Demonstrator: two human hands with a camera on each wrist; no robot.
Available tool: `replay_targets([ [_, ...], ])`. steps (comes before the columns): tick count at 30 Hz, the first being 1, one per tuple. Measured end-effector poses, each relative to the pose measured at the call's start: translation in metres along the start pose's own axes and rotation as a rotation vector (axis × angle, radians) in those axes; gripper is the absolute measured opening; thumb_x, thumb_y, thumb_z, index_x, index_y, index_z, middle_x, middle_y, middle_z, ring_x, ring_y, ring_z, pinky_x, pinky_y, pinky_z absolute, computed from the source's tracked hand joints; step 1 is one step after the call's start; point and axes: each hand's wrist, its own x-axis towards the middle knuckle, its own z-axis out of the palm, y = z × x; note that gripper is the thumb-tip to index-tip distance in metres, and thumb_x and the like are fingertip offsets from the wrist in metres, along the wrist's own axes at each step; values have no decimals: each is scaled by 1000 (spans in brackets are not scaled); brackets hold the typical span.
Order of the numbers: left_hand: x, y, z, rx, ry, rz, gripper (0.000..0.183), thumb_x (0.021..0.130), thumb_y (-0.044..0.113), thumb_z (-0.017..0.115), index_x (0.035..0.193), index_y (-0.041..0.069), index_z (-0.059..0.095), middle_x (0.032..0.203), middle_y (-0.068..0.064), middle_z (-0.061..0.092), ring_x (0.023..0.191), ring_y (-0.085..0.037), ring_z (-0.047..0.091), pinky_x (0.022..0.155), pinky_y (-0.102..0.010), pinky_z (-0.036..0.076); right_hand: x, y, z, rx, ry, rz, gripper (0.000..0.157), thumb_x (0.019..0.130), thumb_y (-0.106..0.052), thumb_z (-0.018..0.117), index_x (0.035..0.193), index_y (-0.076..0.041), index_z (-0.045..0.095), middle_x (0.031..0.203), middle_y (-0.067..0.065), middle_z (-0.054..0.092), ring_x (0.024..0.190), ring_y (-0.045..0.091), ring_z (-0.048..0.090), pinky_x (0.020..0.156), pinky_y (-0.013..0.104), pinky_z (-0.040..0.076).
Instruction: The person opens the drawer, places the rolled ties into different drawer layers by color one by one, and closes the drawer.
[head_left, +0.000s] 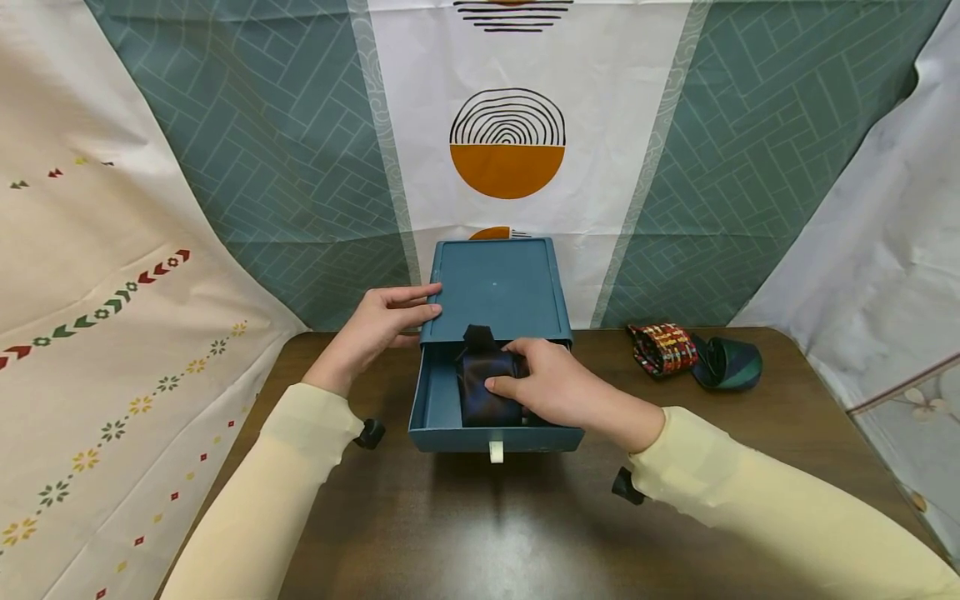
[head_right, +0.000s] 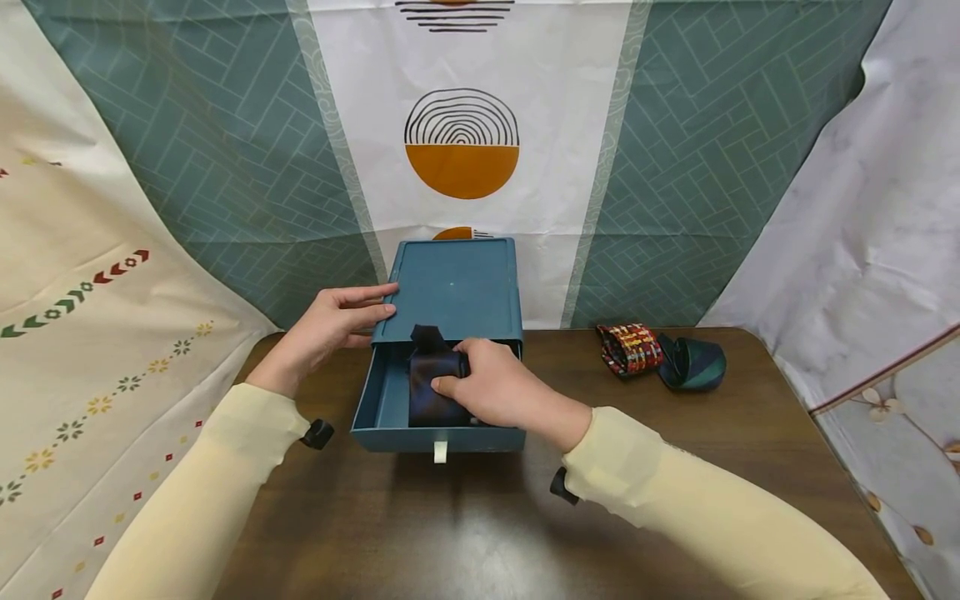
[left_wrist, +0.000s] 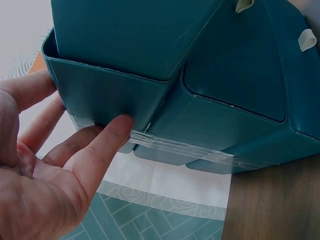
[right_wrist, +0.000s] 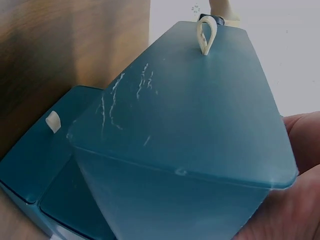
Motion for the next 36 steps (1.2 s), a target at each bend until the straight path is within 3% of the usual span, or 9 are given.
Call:
replay_targets([
  [4,0,1,0,3,-2,-3,46,83,39,70,127,32,59,133,4,55,112,-15,61,91,-44,51,3,0,1,-14,-11,2,56,88,-36,63,133,-5,48,79,6,63,62,22,64,56,28,50],
  [12,0,1,0,19,-13,6,50,83,40,69,130,31,56,138,1,51,113,-17,61,91,-43,51,7,0,3,-84,0,-13,33,89,-36,62,107,-8,62,74,5,59,61,16,55,51,27,41],
  [19,0,1,0,4,-2,-1,49,81,42,71,127,32,59,136,4,52,111,-15,62,90,-42,52,12,-2,3,-154,2,9,32,89,-40,60,96,-8,63,63,4,50,52,17,48,47,27,36],
  [27,0,0,-1,12,-15,11,51,82,41,70,130,30,56,140,0,48,111,-18,62,90,-43,51,17,-2,4,-93,-29,80,33,91,-40,58,90,-7,61,58,4,51,44,16,49,43,26,41],
  [36,0,1,0,-5,6,5,48,81,41,71,127,31,60,135,3,52,108,-16,64,89,-42,52,19,-3,5,-75,-27,89,32,92,-40,57,90,-8,60,57,4,47,43,16,47,43,26,41],
])
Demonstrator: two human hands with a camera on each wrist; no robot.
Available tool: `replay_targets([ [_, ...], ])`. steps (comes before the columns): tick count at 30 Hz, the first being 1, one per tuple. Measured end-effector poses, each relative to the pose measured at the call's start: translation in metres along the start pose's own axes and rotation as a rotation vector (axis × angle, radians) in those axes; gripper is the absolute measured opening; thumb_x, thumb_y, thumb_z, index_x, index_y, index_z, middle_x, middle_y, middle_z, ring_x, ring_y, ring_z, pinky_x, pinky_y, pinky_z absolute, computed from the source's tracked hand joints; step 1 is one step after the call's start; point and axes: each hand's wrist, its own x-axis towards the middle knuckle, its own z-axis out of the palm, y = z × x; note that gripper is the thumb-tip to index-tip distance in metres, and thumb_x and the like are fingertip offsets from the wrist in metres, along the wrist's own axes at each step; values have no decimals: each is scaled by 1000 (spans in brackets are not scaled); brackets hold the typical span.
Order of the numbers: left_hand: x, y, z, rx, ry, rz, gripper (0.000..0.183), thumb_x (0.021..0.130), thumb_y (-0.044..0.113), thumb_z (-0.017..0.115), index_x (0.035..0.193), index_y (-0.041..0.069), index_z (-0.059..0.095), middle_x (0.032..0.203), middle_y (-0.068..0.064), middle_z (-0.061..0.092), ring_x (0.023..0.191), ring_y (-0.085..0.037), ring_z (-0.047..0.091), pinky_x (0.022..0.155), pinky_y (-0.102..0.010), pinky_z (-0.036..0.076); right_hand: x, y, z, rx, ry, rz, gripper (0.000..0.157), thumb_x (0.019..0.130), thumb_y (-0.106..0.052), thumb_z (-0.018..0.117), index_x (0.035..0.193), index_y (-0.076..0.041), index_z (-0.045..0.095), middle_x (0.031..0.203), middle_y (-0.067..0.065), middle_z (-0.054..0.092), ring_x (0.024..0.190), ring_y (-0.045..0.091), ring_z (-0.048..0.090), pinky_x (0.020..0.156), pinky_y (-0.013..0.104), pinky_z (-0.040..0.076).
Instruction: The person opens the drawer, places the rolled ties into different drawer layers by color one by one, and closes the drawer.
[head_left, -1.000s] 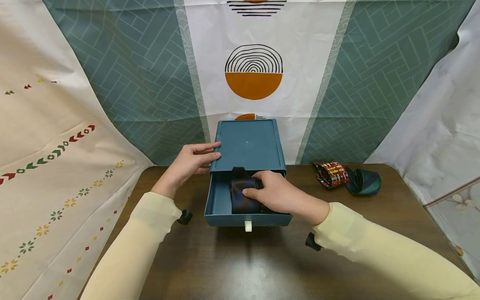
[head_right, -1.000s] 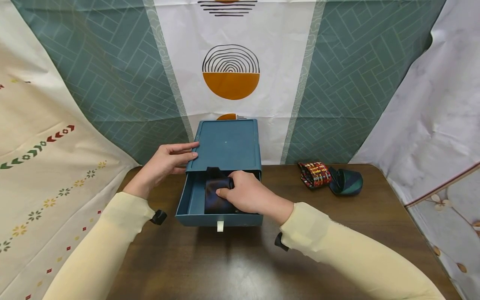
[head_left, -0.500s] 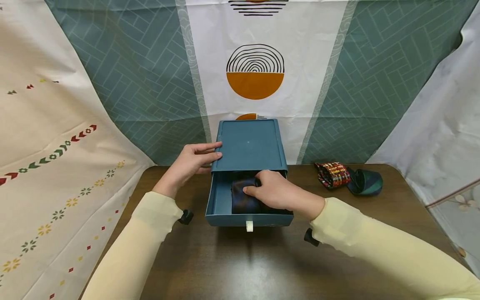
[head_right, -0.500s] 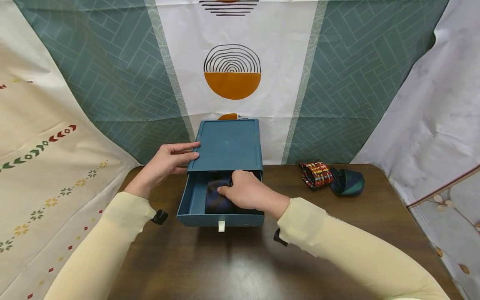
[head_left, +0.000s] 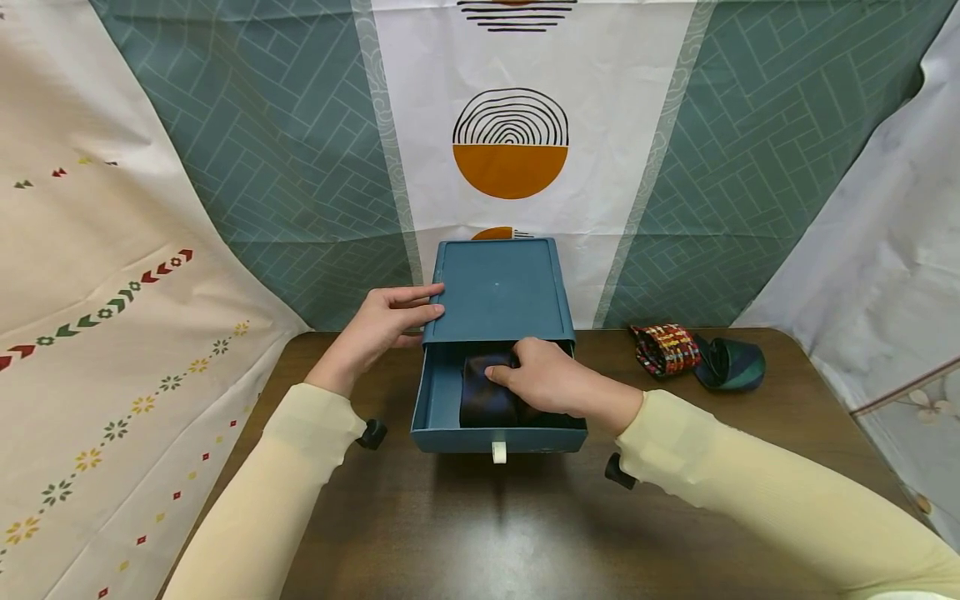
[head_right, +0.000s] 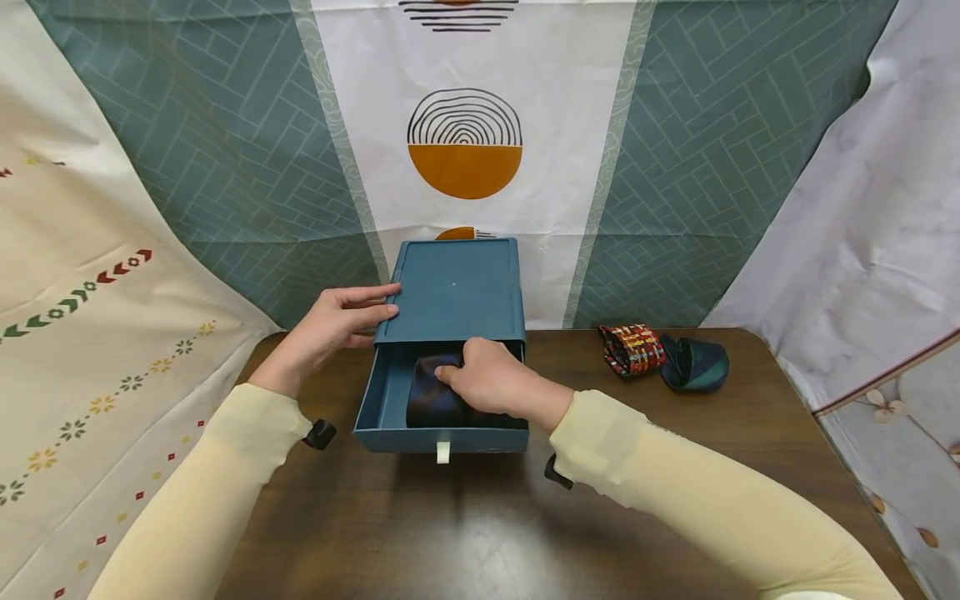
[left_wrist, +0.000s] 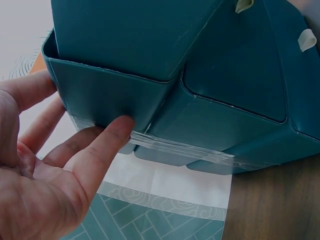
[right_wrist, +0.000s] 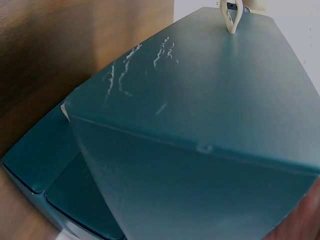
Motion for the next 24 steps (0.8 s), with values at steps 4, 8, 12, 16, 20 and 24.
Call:
replay_targets([
  [4,0,0,0,-4,-4,0,48,81,40,71,127,31,59,135,3,52,109,-16,63,89,-43,52,-2,0,-1,1,2,-12,33,92,-41,56,87,-8,61,54,3,45,43,16,47,43,26,39],
  [8,0,0,0,1,-12,3,50,82,40,70,129,30,57,138,1,50,111,-17,62,90,-43,51,-3,0,-1,-3,0,-18,34,92,-41,56,85,-8,61,52,2,42,42,16,45,43,26,39],
  [12,-1,1,1,5,-17,6,51,83,39,69,131,29,56,140,0,49,112,-18,62,91,-43,51,-4,1,-2,12,-2,-16,34,93,-41,56,85,-8,61,54,3,44,43,17,48,45,27,42],
  [16,0,1,1,4,-16,8,50,83,39,69,130,29,56,139,0,49,112,-18,62,91,-43,51,-5,1,-3,64,-11,-11,33,93,-38,56,88,-6,61,61,7,51,51,21,58,52,28,51],
  [20,-1,1,1,14,-14,6,50,83,39,69,130,30,56,139,1,50,111,-17,62,91,-43,51,-7,1,-4,108,-19,-2,31,93,-35,56,92,-4,62,72,12,58,59,22,64,59,30,56],
  [24,-2,1,1,20,-15,6,50,84,39,69,131,30,56,139,0,50,113,-18,61,92,-44,50,-9,1,-7,125,-24,11,30,94,-33,56,92,-5,63,78,14,61,65,21,65,63,31,57],
])
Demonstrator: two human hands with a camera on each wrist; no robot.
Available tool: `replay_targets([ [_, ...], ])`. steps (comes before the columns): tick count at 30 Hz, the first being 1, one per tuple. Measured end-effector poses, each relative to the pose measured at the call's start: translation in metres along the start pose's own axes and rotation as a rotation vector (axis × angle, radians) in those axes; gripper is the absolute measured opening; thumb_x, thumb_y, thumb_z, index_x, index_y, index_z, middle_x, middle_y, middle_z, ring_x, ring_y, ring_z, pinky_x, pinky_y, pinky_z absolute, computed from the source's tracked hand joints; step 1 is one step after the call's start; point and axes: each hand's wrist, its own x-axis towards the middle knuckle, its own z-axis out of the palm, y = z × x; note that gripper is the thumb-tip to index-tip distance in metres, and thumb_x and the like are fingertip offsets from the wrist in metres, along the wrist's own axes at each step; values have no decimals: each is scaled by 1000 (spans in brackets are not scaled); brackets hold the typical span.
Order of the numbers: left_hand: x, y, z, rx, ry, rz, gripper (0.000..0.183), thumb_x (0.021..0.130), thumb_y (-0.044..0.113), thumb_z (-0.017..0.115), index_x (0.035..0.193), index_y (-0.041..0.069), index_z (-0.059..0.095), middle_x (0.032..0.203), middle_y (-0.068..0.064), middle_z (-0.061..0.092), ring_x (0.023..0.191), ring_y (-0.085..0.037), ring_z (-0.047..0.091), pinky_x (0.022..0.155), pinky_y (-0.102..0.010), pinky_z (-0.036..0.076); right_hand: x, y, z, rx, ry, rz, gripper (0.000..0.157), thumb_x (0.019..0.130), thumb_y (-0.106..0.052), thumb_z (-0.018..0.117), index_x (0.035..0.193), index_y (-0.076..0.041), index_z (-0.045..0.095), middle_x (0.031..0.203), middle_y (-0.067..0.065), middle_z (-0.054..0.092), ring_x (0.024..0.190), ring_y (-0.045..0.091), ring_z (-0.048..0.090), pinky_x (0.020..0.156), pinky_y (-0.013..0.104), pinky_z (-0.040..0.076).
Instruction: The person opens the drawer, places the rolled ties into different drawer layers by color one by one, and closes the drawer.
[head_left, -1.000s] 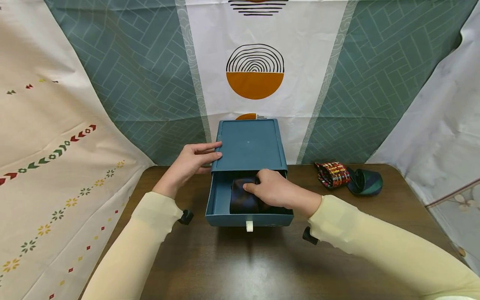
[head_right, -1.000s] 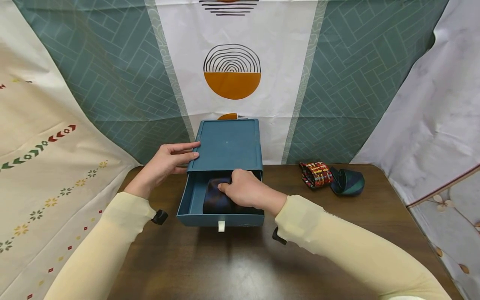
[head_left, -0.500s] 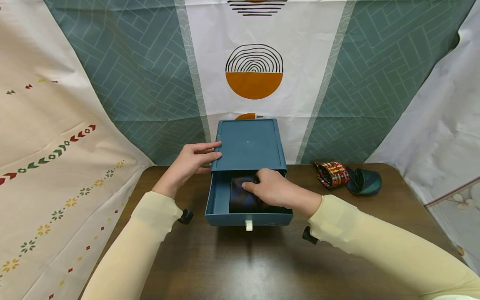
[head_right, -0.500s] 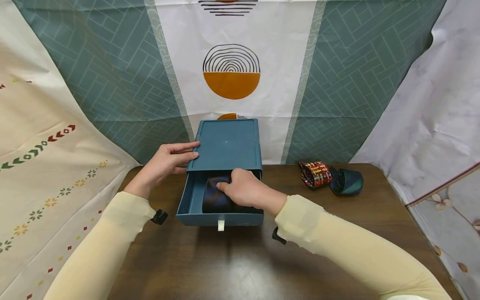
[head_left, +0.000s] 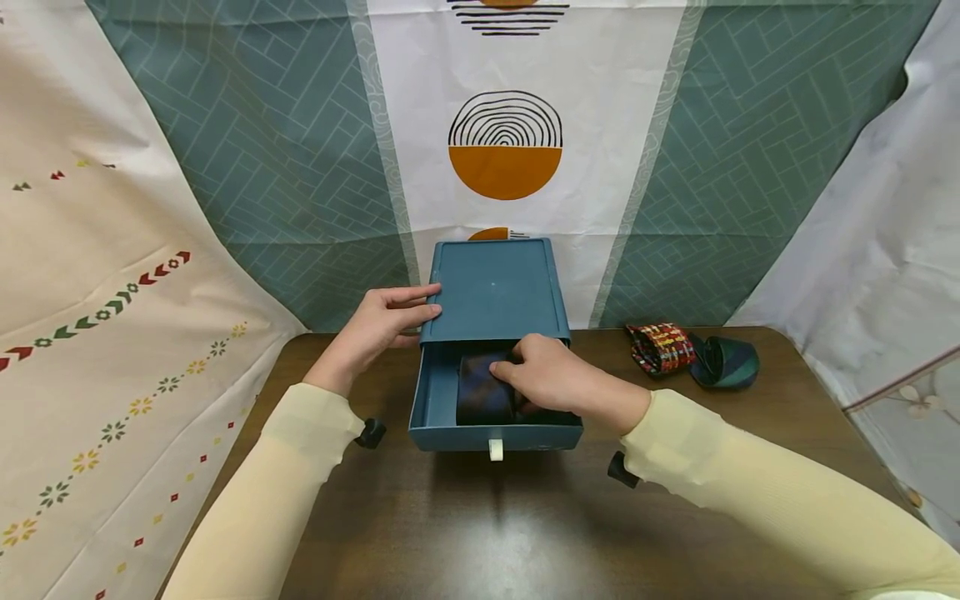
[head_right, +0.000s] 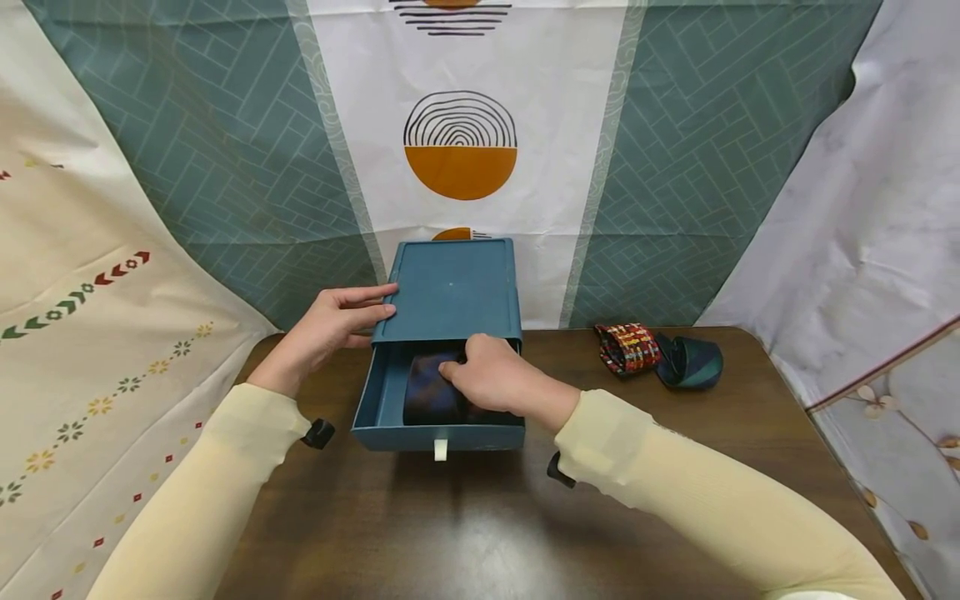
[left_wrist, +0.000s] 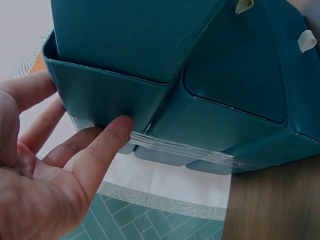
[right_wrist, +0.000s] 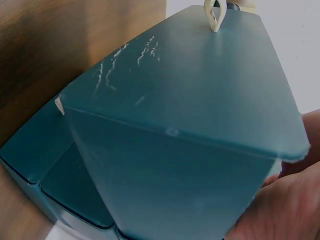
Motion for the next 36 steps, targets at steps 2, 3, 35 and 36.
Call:
replay_targets([
  [2,-2,3,0,-4,-3,-6,51,84,38,68,132,28,55,140,-1,49,114,-19,60,93,-45,49,-1,0,-1,-3,-2,-4,29,94,-33,56,91,-5,64,80,13,61,67,20,65,63,31,57],
  [3,-4,6,1,-2,-5,-10,51,85,36,68,133,26,54,140,-2,49,115,-19,60,94,-45,49,-2,0,-2,-6,-2,-9,28,94,-32,56,91,-5,64,80,12,62,68,19,65,63,31,57],
  [35,0,0,1,-6,17,-13,48,82,40,70,128,30,58,136,0,51,112,-16,61,90,-43,51,-57,14,-3,193,45,-485,15,86,-19,67,99,-12,73,87,7,72,73,25,68,66,28,57],
  [36,-1,1,1,-9,16,-17,48,83,39,70,128,30,58,137,0,51,112,-16,61,90,-43,51,-59,16,-2,202,25,-484,15,86,-18,68,99,-11,73,87,8,72,73,26,68,66,28,57],
])
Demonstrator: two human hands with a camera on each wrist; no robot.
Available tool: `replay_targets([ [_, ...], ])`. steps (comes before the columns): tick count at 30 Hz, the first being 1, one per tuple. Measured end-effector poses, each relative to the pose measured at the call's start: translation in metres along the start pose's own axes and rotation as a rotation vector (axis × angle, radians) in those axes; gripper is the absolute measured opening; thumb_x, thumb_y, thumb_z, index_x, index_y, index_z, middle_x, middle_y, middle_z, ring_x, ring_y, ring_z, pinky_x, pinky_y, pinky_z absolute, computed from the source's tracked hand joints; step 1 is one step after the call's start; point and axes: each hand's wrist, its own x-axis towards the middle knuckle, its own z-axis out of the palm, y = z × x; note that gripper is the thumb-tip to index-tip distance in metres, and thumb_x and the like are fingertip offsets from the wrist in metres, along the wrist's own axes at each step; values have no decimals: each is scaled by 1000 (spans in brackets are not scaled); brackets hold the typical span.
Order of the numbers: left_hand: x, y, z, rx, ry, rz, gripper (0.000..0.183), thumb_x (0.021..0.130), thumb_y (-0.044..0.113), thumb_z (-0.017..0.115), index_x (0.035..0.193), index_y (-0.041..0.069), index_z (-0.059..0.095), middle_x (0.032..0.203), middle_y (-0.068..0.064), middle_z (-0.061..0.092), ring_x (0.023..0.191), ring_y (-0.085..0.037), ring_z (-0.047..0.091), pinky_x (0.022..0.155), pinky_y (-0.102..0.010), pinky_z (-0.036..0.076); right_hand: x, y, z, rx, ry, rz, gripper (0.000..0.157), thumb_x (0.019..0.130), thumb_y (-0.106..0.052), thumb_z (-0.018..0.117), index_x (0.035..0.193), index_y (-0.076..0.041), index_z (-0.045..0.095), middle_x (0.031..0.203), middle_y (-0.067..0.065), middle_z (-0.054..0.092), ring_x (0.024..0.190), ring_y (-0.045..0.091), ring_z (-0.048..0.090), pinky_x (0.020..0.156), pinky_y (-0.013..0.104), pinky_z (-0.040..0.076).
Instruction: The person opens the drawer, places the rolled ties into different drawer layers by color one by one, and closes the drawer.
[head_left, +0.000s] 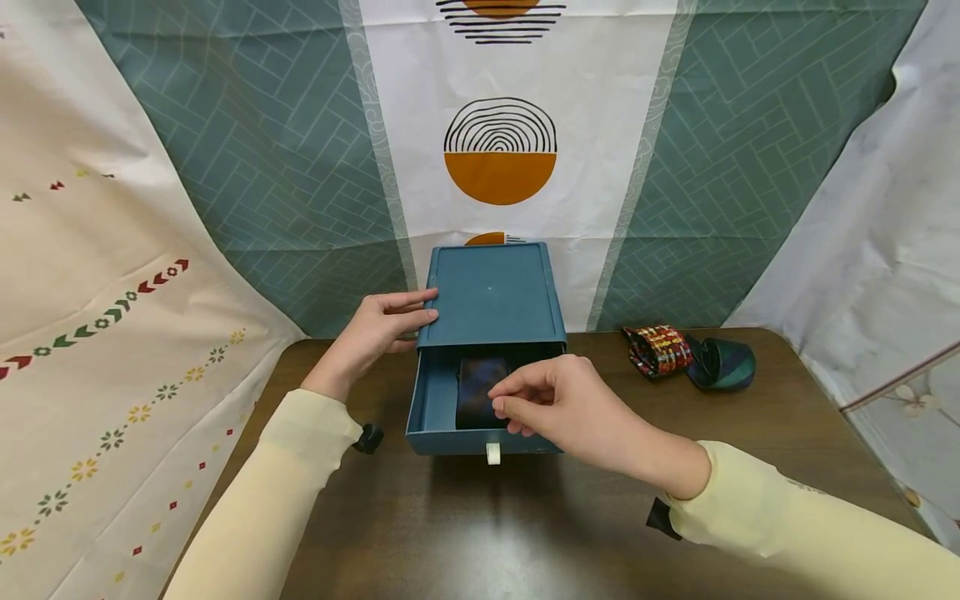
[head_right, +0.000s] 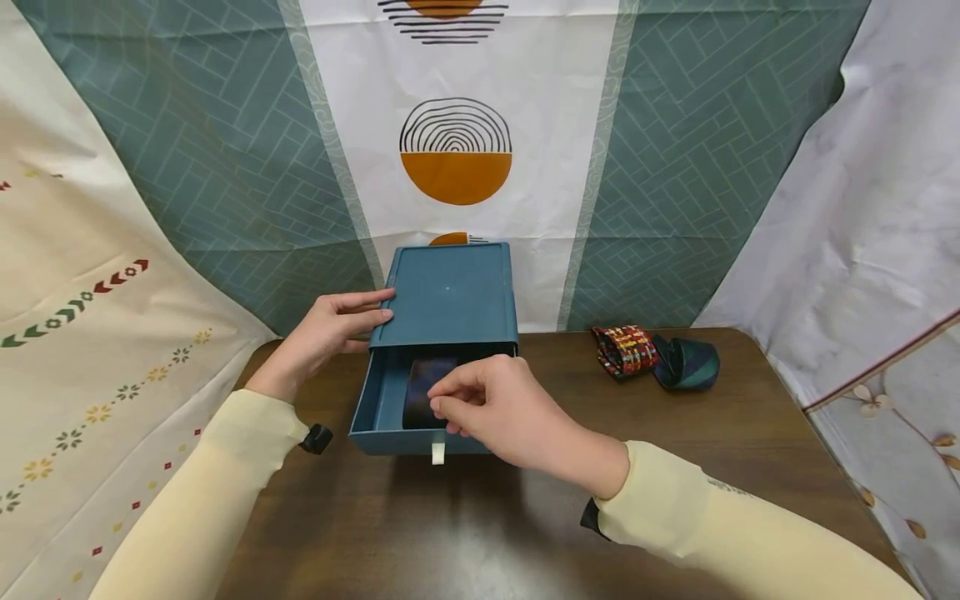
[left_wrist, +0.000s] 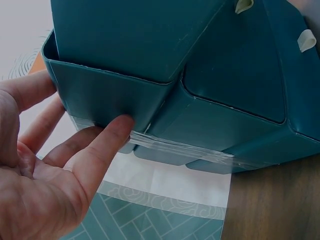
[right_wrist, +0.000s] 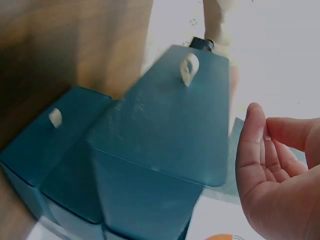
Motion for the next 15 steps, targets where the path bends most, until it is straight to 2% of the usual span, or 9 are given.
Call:
replay_targets([
  [8,-12,16,3,0,-17,-16,48,88,29,66,133,21,54,140,-4,48,112,-18,61,93,-45,50,-11,8,3,38,-72,40,15,88,-19,66,98,-10,73,79,5,71,68,21,67,62,31,57],
  [15,-13,19,4,5,-28,-14,48,88,29,65,135,20,53,140,-4,48,114,-19,60,93,-45,50,-18,8,8,32,-99,73,14,87,-20,67,96,-12,74,77,1,71,67,17,67,61,30,57],
])
